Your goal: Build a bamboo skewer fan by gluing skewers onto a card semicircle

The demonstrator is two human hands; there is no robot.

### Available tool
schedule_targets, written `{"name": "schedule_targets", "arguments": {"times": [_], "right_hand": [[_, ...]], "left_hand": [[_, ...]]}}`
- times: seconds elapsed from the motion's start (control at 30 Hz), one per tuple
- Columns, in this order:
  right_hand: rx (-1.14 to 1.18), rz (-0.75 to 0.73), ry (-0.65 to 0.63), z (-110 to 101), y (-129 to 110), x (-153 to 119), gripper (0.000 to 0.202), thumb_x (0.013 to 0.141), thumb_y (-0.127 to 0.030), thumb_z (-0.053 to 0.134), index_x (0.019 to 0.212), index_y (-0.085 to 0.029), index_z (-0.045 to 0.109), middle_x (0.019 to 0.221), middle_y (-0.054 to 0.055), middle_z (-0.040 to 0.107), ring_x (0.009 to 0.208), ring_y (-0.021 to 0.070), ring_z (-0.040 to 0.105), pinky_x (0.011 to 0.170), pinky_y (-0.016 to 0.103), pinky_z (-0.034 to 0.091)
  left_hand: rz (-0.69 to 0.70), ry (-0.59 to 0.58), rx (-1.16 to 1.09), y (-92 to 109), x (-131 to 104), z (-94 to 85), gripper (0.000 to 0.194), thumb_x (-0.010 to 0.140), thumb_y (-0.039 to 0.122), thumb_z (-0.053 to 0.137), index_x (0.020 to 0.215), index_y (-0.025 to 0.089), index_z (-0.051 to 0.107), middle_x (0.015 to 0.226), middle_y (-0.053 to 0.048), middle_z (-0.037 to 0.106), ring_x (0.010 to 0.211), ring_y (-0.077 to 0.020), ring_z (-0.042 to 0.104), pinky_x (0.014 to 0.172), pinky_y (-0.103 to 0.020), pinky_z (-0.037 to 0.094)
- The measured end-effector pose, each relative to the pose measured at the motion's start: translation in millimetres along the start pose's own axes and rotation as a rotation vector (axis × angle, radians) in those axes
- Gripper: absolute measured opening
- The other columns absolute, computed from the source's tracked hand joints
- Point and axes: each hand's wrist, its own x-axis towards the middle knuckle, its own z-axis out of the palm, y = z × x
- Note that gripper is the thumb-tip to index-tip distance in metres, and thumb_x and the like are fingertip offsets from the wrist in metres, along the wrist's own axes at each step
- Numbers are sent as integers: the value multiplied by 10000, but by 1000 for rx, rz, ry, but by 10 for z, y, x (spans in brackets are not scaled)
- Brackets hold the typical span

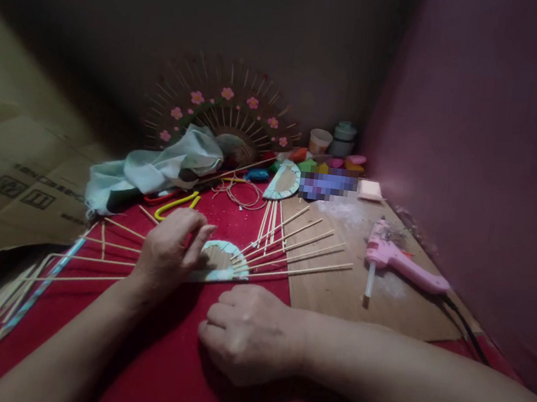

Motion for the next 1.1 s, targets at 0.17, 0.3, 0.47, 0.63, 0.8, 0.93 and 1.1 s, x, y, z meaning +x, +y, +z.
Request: {"name": "schedule_targets", "arguments": {"times": [0.17,0.3,0.47,0.63,0.8,0.93,1.1], "right_hand": [[66,67,-111,19,-29,-6,160,803,-203,497,756,-154,643,686,22,598,623,163,553,456,310,293],[120,105,-216,-38,-36,36,166,805,-235,511,799,-167,662,754,20,637,660,167,584,436,309,270],[144,139,-289,-88,-7,71,217,831,-257,494,868,-163,686,817,31,662,727,178,613,457,310,290],[158,157,-320,-143,12,71,246,849,-262,482,946,-169,688,905,38,673,796,191,629,463,316,311],[180,165,-330,-198,20,76,250,839,-270,502,972,-174,690,964,36,683,844,195,638,467,315,339],[185,164,-365,-254,21,81,271,842,-292,511,1002,-165,689,1017,45,681,898,209,643,488,322,372],[178,158,-362,-282,20,75,272,848,-293,510,1007,-162,689,1041,42,680,916,206,645,497,320,399]], "left_hand": [[-326,7,-71,10,-2,-23,237,886,380,478,731,202,492,585,47,461,503,-106,413,534,-224,361],[-376,-231,-115,114,281,24,198,837,378,513,853,194,585,673,16,593,597,-127,518,613,-231,393],[-360,-684,70,290,826,374,199,775,302,527,799,172,676,839,-56,699,791,-179,605,685,-246,397],[-441,-839,141,283,1106,716,143,665,247,595,579,138,630,512,-16,566,527,-143,539,486,-236,321],[-557,-879,213,299,1205,808,192,677,199,603,508,115,570,435,5,470,443,-113,477,438,-235,302],[-593,-897,291,286,1287,814,219,812,276,608,726,78,638,628,-21,583,562,-122,550,503,-234,417],[-571,-921,399,134,1345,556,199,848,297,619,945,123,629,878,-44,640,770,-159,617,664,-295,503]]}}
